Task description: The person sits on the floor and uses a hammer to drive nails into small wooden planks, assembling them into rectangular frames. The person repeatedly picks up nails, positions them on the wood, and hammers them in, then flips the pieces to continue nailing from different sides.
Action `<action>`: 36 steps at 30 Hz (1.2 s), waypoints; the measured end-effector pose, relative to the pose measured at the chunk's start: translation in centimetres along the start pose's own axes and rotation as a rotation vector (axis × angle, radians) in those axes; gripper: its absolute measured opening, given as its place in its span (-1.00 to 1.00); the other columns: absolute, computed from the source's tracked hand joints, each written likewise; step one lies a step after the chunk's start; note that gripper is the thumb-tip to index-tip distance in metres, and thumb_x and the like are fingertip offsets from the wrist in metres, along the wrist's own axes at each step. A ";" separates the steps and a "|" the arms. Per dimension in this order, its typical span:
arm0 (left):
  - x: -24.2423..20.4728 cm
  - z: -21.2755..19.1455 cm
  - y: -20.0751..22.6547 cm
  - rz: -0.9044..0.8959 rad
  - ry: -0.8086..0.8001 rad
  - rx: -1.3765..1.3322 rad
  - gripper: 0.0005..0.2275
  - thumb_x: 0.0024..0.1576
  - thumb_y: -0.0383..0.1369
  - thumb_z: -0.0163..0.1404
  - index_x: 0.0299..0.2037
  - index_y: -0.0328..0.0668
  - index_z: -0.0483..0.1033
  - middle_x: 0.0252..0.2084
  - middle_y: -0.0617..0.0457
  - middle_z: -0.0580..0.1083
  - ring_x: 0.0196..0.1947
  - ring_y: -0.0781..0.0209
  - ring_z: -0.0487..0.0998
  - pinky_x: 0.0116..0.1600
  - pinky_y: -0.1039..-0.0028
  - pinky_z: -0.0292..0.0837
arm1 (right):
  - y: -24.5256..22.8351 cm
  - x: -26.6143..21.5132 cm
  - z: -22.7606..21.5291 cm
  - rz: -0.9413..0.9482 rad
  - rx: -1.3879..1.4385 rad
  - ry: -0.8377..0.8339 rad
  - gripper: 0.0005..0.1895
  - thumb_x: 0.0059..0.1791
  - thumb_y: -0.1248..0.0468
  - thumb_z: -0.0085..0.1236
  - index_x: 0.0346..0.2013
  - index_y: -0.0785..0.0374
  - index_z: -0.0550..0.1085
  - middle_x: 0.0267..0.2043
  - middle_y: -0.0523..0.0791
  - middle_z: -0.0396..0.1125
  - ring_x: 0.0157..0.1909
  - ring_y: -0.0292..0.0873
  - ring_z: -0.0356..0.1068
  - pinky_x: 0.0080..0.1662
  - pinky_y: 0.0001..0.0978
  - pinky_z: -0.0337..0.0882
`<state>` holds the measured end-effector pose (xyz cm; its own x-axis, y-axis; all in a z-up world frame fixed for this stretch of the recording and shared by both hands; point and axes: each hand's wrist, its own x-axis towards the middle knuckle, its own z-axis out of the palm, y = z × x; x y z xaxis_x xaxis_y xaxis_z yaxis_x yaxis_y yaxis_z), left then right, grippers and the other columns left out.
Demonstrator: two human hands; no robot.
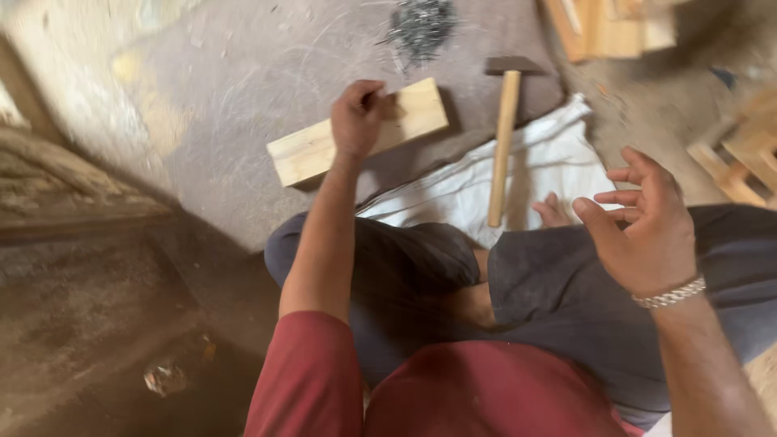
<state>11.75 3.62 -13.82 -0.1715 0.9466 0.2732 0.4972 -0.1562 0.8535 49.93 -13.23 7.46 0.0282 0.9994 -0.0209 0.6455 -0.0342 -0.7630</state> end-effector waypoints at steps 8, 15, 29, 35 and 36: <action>2.8 0.3 7.6 -0.010 0.053 -0.217 -0.93 0.20 -0.57 0.09 -0.21 -0.30 0.64 -0.28 0.02 0.57 -0.43 0.32 0.50 -0.32 0.50 0.46 | 0.5 -9.0 -5.1 0.061 -0.107 0.001 -0.62 -0.04 0.21 0.32 0.01 0.32 0.54 -0.14 -0.02 0.53 -0.13 -0.18 0.57 -0.11 -0.37 0.53; 1.7 -3.8 23.7 0.441 -0.824 -0.219 -0.91 0.39 -0.47 0.03 -0.08 -0.40 0.50 -0.23 -0.04 0.53 -0.27 0.31 0.56 -0.17 0.45 0.55 | 4.0 -11.8 -4.3 0.071 -0.236 -0.106 -0.76 0.04 0.19 0.22 -0.10 0.27 0.60 -0.12 0.01 0.53 -0.12 -0.08 0.54 -0.11 -0.26 0.50; -12.1 -16.7 28.5 -0.253 -0.809 0.079 -0.85 0.20 -0.40 0.06 -0.12 -0.31 0.59 -0.20 0.09 0.64 -0.19 0.41 0.63 -0.03 0.55 0.55 | 15.3 -5.5 13.4 -0.273 -0.543 -0.611 -0.76 -0.02 0.18 0.09 -0.12 0.05 0.63 0.01 -0.05 0.44 0.05 0.03 0.43 0.07 -0.09 0.44; -11.8 -18.0 29.8 -0.284 -0.796 0.191 -0.87 0.19 -0.41 0.06 -0.15 -0.28 0.61 -0.25 0.09 0.65 -0.21 0.41 0.63 -0.03 0.55 0.54 | 15.4 -4.0 15.4 -0.579 -0.831 -0.668 -0.87 -0.03 0.26 0.05 -0.36 0.09 0.57 -0.07 -0.15 0.37 0.01 -0.08 0.43 -0.09 -0.19 0.53; -11.8 -18.1 29.9 -0.285 -0.792 0.195 -0.87 0.19 -0.41 0.06 -0.15 -0.29 0.61 -0.25 0.09 0.65 -0.21 0.41 0.63 -0.03 0.55 0.53 | 15.6 -4.3 15.7 -0.602 -0.830 -0.671 -0.88 -0.04 0.27 0.05 -0.37 0.09 0.56 -0.08 -0.17 0.37 0.00 -0.11 0.43 -0.10 -0.20 0.53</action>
<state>13.21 -17.31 16.51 0.2956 0.8715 -0.3912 0.6750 0.0992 0.7311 47.94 -17.91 -14.49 -0.6830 0.6552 -0.3229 0.7174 0.6848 -0.1279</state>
